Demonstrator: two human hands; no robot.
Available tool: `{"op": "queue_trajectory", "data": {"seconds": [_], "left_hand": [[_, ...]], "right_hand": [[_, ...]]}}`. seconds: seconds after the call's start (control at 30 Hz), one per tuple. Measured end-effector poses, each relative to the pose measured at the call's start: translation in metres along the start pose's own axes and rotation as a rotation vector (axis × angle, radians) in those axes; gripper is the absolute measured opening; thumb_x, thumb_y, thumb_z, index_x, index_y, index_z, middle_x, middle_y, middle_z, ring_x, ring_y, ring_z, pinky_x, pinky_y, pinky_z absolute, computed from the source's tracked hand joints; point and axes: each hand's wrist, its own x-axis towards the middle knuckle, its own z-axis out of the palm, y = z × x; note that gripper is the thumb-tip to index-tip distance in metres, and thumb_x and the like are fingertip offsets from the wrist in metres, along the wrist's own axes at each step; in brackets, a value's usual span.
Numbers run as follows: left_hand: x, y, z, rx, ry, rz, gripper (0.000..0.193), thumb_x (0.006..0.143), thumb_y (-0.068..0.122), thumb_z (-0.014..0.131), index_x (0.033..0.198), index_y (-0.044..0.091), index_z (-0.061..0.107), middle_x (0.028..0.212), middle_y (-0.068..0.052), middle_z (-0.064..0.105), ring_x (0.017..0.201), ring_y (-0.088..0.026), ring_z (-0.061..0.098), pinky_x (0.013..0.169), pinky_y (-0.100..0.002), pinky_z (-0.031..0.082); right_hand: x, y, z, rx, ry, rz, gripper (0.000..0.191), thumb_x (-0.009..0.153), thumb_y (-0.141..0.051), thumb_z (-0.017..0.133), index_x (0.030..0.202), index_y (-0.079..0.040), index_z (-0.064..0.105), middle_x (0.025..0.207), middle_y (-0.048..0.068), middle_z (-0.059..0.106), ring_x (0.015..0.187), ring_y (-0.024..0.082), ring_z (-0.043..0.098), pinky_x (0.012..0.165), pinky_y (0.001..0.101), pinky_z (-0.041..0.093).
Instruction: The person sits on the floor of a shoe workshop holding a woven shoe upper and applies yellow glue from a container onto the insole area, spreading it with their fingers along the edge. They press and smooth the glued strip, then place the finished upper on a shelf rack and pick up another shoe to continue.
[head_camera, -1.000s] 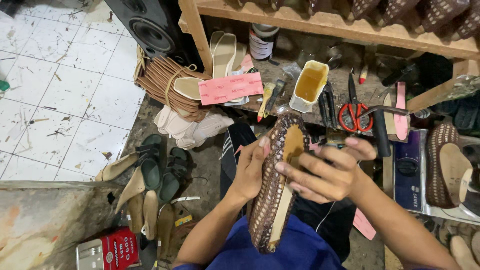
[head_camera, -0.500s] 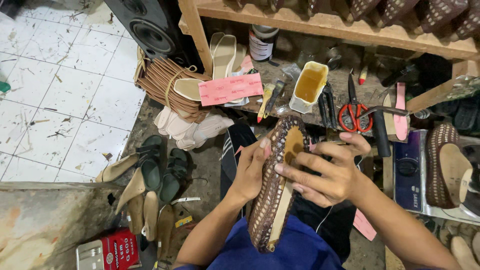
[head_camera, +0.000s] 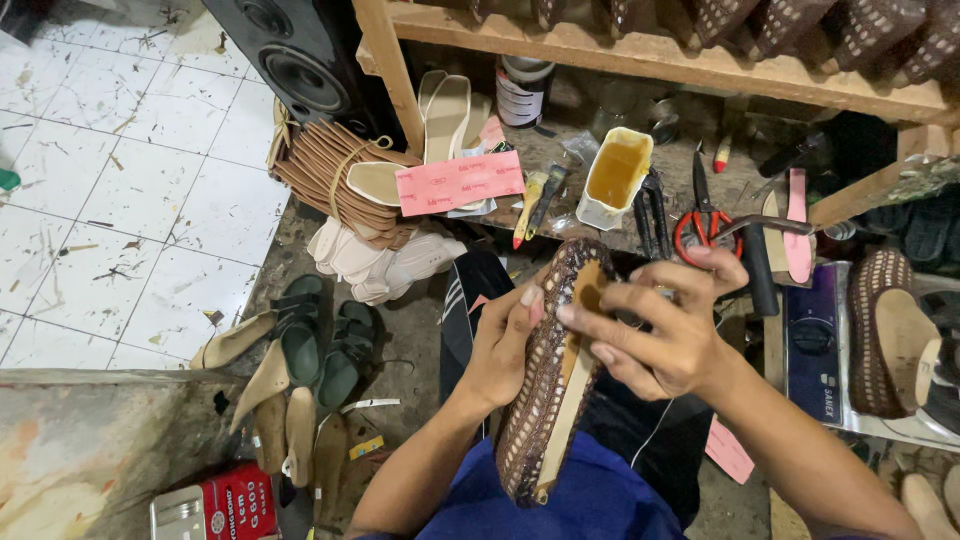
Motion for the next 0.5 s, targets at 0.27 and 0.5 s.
{"op": "queue_trajectory", "data": {"seconds": [0.27, 0.5], "left_hand": [[0.001, 0.008, 0.003, 0.04, -0.005, -0.002, 0.059, 0.114, 0.037, 0.039, 0.15, -0.008, 0.05, 0.121, -0.008, 0.068, 0.107, -0.011, 0.059, 0.097, -0.026, 0.048], [0.001, -0.004, 0.0, 0.029, -0.003, 0.019, 0.059, 0.113, 0.039, 0.04, 0.15, -0.007, 0.049, 0.128, -0.008, 0.067, 0.114, -0.011, 0.059, 0.104, -0.026, 0.047]], "right_hand": [[-0.001, 0.005, 0.0, -0.044, -0.03, 0.012, 0.034, 0.09, -0.029, 0.067, 0.119, -0.018, 0.081, 0.096, 0.001, 0.065, 0.099, 0.026, 0.051, 0.103, 0.0468, 0.027], [0.006, -0.001, -0.001, -0.204, -0.057, -0.021, 0.034, 0.092, -0.026, 0.068, 0.118, -0.011, 0.083, 0.099, 0.004, 0.068, 0.099, 0.03, 0.051, 0.1, 0.0411, 0.033]]}}
